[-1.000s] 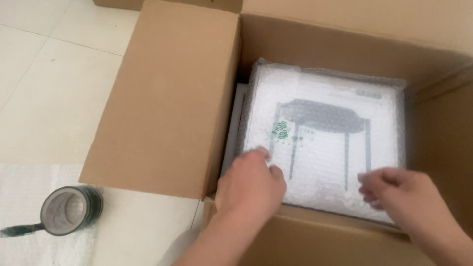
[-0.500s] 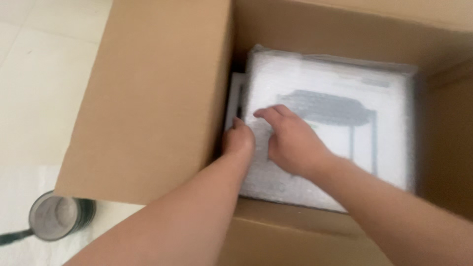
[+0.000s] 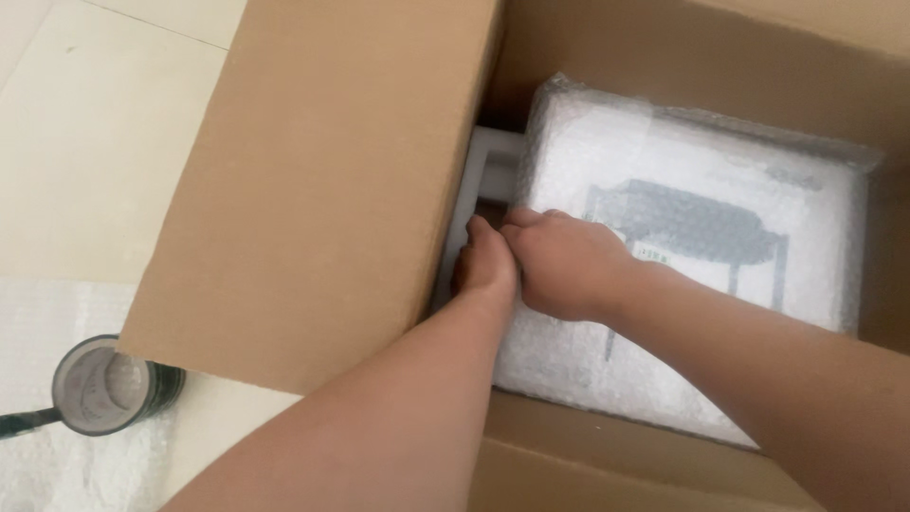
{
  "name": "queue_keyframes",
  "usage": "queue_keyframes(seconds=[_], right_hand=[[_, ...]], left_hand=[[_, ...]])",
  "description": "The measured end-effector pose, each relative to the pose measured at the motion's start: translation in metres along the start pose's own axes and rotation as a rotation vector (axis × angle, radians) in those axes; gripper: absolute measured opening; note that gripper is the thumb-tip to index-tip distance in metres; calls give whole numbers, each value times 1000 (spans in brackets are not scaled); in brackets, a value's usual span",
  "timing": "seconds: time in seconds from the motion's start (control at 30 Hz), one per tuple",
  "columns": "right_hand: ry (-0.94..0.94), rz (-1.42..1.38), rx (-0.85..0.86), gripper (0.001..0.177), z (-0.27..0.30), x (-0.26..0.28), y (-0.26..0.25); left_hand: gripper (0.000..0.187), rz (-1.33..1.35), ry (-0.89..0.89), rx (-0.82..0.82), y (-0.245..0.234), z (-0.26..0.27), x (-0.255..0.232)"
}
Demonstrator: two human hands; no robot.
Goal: The person places a bubble-wrapped item into a cardboard box, closes the flaps, and seals the box with tape. They then place a white paper label on top of the sealed box.
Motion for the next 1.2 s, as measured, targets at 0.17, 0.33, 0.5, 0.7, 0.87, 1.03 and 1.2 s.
queue_keyframes(seconds=[0.17,0.33,0.5,0.7,0.87,1.03,1.2], right_hand=[[-47,11,-52,45,0,-4,8],[-269,-255,-312,49,18,-14,-10],[447,-634,-689,60,91,-146,-29],[1142,-991,-793,64,173,-266,47],[963,-1131,-617,57,164,-312,81],[862,-1211,-604,59,162,-344,87],[637,-1404,-598,58,153,-355,92]], left_hand=[[75,-167,68,-48,-18,11,-8],[72,-204,216,-112,-28,30,-29],[64,-274,337,-249,-34,56,-35],[83,-304,251,-185,-26,45,-32],[80,-387,192,-135,-8,39,-24],[84,-437,288,-249,-8,47,-34],[89,-400,311,-190,-4,54,-33]])
Point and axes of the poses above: each hand's wrist, its own z-axis away from the middle knuckle, its own y-axis out of the palm, x = y × z, the point moved 9 cm from there along -z, towards the middle knuckle, and after that the axes turned 11 degrees about -z, right-handed, at the moved point
